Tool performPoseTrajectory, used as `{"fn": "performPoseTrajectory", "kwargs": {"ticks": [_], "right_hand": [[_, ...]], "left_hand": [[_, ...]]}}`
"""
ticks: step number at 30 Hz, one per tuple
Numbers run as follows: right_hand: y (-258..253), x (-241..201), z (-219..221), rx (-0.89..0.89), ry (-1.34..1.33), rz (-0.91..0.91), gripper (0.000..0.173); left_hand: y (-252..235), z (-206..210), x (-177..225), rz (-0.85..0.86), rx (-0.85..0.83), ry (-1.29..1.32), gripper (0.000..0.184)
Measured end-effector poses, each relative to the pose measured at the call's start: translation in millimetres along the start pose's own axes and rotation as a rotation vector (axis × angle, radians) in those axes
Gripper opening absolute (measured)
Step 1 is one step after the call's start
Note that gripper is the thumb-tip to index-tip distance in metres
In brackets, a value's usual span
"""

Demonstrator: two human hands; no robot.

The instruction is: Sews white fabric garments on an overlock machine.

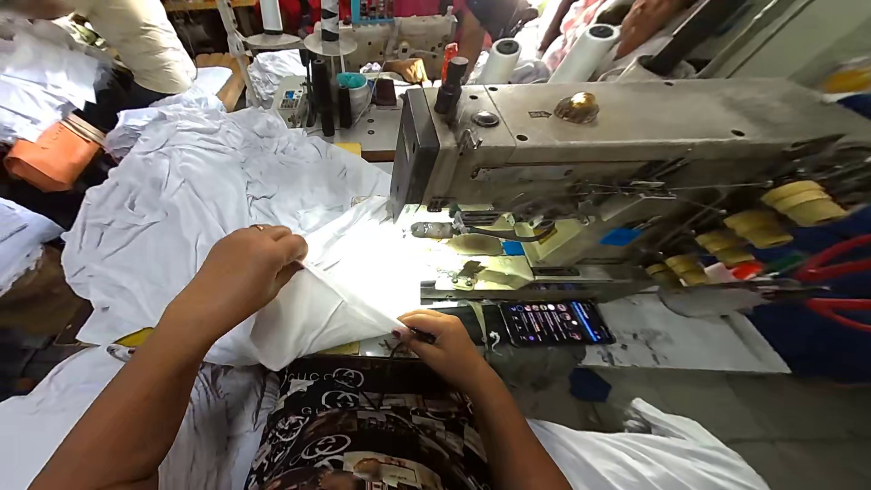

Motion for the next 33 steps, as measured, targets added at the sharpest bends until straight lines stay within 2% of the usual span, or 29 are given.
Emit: {"fn": "performPoseTrajectory", "kwargs": {"ticks": [2, 5, 6, 9, 10, 14, 17, 19, 23, 25, 28, 33], "right_hand": [[-4, 5, 1, -0.009, 0.009, 0.03, 0.025], [-7, 7, 1, 0.01, 0.022, 0.019, 0.022], [-8, 8, 1, 0.019, 0.027, 0.015, 0.02], [-10, 8, 0, 0.016, 0.04, 0.021, 0.02], [-12, 9, -1, 0.016, 0.048, 0.021, 0.02], [-16, 11, -1, 0.013, 0.05, 0.031, 0.021], [-18, 10, -3, 0.017, 0.06, 0.044, 0.024], [-20, 11, -4, 0.027, 0.069, 0.048, 0.025], [-23, 10, -5, 0.034, 0.068, 0.017, 0.022], [-23, 11, -4, 0.029, 0.073, 0.01, 0.022], [-23, 12, -2, 0.03, 0.073, 0.018, 0.021], [-26, 15, -4, 0.062, 0.035, 0.048, 0.022]], "left_hand": [[-3, 5, -3, -0.012, 0.005, 0.084, 0.008], [-4, 17, -5, 0.01, -0.09, 0.487, 0.01], [-5, 20, -6, 0.013, -0.103, 0.523, 0.009], [-10, 22, -7, 0.012, -0.038, 0.158, 0.008], [-11, 25, -8, 0.009, -0.027, 0.121, 0.008], [-15, 39, -7, 0.018, -0.074, 0.331, 0.008], [-19, 43, -6, -0.012, -0.07, 0.075, 0.01], [-22, 45, -8, -0.016, -0.053, 0.062, 0.012], [-21, 50, -2, 0.068, -0.146, 0.457, 0.013], [-23, 44, -6, 0.079, -0.102, 0.323, 0.019], [-27, 40, -14, 0.064, -0.072, 0.083, 0.015], [-30, 46, -8, 0.102, -0.118, 0.18, 0.011]]}}
Point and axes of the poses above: each hand's wrist, its own y-axis away from the middle knuckle, its own z-axis out of the palm, x = y × z, the point moved 8 cm from there along -y, towards the middle knuckle, and after that the axes turned 11 degrees about y, right-handed, at the moved point
